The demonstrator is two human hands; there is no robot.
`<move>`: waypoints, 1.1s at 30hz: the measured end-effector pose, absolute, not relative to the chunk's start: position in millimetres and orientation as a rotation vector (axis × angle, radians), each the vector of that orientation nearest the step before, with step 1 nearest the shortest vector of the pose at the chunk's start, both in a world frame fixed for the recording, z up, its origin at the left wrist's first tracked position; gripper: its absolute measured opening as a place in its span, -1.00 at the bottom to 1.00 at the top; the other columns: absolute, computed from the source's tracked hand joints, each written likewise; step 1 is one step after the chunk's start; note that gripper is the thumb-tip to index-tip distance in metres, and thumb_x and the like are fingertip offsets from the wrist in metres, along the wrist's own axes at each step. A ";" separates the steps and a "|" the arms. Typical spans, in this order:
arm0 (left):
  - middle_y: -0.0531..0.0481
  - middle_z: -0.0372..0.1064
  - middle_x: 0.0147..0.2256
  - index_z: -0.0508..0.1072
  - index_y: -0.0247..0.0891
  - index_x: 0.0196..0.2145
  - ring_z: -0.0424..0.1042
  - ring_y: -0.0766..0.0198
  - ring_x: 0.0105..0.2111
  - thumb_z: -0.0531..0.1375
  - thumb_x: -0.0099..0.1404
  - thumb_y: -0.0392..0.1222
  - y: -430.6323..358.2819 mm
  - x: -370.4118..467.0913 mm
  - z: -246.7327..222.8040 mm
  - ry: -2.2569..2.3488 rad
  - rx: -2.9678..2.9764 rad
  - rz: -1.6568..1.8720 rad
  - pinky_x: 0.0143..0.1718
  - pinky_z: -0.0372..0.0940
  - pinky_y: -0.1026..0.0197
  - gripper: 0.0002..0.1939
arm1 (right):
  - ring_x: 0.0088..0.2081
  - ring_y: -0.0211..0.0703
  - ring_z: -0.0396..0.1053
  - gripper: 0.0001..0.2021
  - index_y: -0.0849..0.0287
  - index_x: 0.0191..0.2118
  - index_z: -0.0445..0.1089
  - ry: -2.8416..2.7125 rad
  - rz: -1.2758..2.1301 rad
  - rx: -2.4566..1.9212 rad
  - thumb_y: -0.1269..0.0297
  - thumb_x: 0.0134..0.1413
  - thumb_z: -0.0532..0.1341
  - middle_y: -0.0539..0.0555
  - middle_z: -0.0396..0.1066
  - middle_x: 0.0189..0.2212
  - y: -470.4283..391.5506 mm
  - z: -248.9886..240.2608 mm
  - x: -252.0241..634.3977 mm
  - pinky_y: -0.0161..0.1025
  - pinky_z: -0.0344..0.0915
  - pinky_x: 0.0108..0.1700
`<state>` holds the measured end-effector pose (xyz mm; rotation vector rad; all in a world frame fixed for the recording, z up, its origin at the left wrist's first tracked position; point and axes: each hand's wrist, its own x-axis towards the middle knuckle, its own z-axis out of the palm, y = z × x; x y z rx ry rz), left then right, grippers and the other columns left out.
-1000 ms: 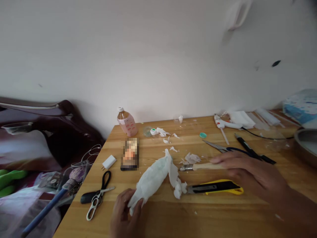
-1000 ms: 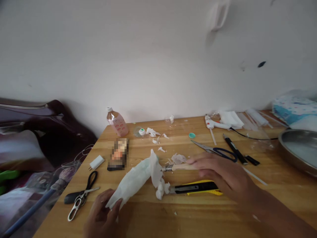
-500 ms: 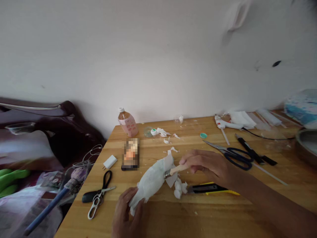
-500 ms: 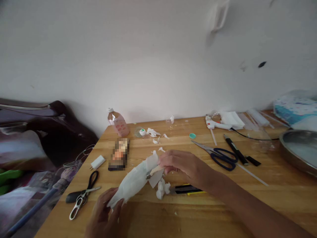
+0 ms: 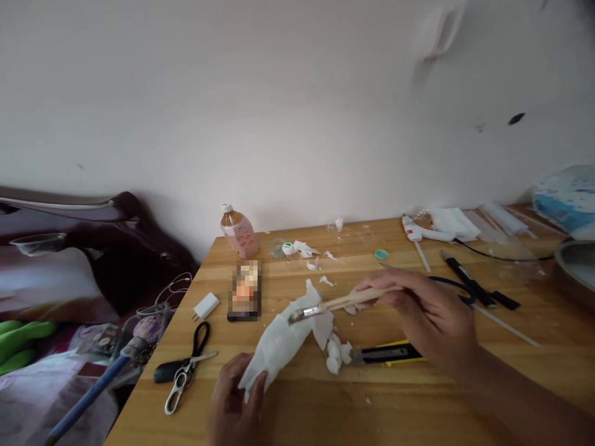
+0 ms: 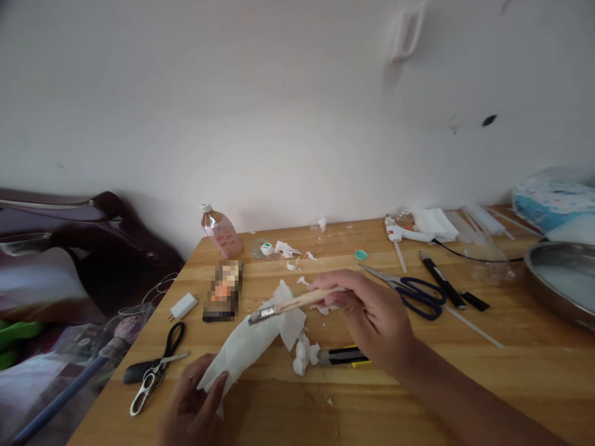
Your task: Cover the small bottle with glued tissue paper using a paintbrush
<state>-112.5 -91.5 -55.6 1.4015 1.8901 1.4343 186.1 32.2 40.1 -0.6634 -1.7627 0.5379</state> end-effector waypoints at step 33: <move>-0.12 0.54 -0.25 0.59 -0.18 -0.27 0.53 0.09 -0.27 0.37 0.08 -0.02 -87.7 -112.6 -47.9 1.930 1.515 1.489 -0.31 0.47 0.18 -0.72 | -0.20 -0.20 0.46 -0.69 0.09 0.00 0.27 -1.859 0.538 -0.521 0.55 0.25 0.00 0.08 0.45 -0.23 23.4 21.1 172.4 -0.23 0.43 -0.11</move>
